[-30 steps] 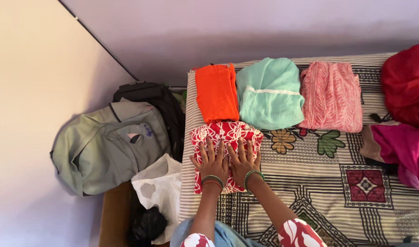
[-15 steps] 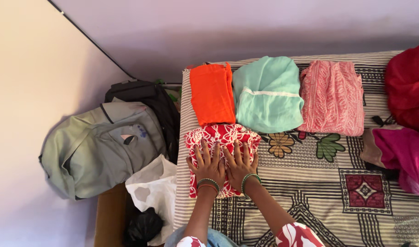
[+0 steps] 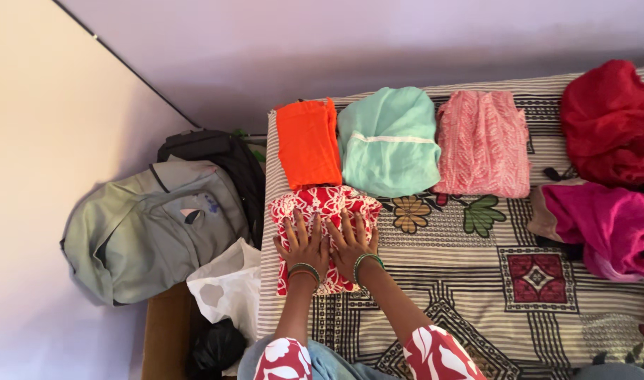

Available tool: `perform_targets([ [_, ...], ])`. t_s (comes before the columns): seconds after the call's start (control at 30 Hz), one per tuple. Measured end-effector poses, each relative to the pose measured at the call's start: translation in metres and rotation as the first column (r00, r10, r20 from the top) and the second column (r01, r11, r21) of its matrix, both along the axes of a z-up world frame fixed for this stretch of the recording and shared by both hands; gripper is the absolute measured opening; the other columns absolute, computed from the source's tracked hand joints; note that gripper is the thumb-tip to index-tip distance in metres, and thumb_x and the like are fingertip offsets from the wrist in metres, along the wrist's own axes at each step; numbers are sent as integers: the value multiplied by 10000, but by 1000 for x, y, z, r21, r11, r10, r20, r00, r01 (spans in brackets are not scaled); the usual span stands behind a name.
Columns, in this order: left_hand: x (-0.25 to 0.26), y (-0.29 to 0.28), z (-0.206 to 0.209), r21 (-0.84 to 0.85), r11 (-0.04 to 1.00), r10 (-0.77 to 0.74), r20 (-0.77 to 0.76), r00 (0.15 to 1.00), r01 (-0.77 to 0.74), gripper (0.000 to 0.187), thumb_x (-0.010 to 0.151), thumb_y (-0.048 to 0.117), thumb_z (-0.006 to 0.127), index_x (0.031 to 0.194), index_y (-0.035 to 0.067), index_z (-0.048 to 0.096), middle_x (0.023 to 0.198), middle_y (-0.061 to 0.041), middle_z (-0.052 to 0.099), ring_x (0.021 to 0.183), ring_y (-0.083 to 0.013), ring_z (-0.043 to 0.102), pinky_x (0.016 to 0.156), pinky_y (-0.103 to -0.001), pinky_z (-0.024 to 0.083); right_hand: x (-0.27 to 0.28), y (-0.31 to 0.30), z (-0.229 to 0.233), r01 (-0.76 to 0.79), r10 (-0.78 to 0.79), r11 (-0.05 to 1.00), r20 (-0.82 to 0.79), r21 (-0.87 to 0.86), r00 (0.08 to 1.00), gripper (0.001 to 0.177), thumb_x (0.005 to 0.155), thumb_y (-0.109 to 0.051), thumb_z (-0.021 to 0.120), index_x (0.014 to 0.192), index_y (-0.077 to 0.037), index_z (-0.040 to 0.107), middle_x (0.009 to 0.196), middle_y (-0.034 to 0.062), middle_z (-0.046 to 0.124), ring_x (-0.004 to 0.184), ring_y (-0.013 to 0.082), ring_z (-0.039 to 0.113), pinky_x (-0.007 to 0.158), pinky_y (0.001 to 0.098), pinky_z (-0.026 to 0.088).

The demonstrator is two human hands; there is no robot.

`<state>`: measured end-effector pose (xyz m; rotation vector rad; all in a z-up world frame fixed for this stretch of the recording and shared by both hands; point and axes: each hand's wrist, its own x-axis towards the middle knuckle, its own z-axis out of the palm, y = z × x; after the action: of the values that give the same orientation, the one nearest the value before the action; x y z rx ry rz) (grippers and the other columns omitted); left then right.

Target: The person sits on a bed and folds several pieces of clothing one by one, including a red patterned top, a pink garment, a black item, and a multicolored patchwork cloth. Each item is smoothed, folded into a compact rectangle, and placed in a growing stack on the bed.

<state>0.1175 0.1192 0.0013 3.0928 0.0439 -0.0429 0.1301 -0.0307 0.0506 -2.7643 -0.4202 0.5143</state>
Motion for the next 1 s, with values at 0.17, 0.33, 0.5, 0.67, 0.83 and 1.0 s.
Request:
perform_targets([
  [0.17,6,-4,18,-44,998,43,-168,985,-51,647,1025,557,288,1621,342,159,1702,-117,-96,1546,-404,-56,1120,-770,48,-5,-25,19,-91,92,996,-119,14,989,734,990,-473,473,1627,-344,131,1726,71,-31,1580,351,-30,1206,675,121],
  [0.33,8,-12,35,7,995,102,-276,956,-104,666,1022,570,284,1631,372,101,1714,-89,-129,1567,-379,-90,1128,-775,57,-27,-47,12,-97,96,995,-101,-10,990,707,1026,-543,414,1628,-337,106,1731,57,-54,1580,337,-33,1198,675,117],
  [0.5,3,-25,47,100,986,155,-230,961,-135,661,1028,541,296,1634,363,105,1722,-77,-121,1573,-354,-58,1136,-774,68,-60,-86,-18,32,-33,999,-55,-16,998,735,1032,-579,438,1636,-330,101,1696,173,-65,1557,373,-38,1219,631,121],
  [0.67,-3,-48,58,124,969,235,-206,950,-213,687,1014,470,362,1637,316,118,1715,-105,-55,1564,-378,-28,1131,-771,86,-53,-131,-34,148,-153,977,16,156,988,849,971,-480,570,1614,-151,124,1700,148,49,1568,346,74,1220,560,215],
  [0.83,-19,-93,53,150,982,124,-73,990,-112,738,1029,375,432,1657,102,157,1704,-149,68,1581,-377,36,1160,-740,133,-50,-171,-22,237,-237,971,-2,45,972,836,966,-474,596,1613,-165,167,1697,147,73,1565,338,107,1211,574,226],
  [1.0,-66,-188,45,170,938,-278,-150,949,302,749,1031,369,432,1647,115,90,1724,-134,-25,1578,-319,-1,1199,-660,128,-60,-216,-16,316,-315,948,22,-41,949,805,946,-474,626,1584,-168,240,1711,149,50,1570,346,114,1210,555,262],
])
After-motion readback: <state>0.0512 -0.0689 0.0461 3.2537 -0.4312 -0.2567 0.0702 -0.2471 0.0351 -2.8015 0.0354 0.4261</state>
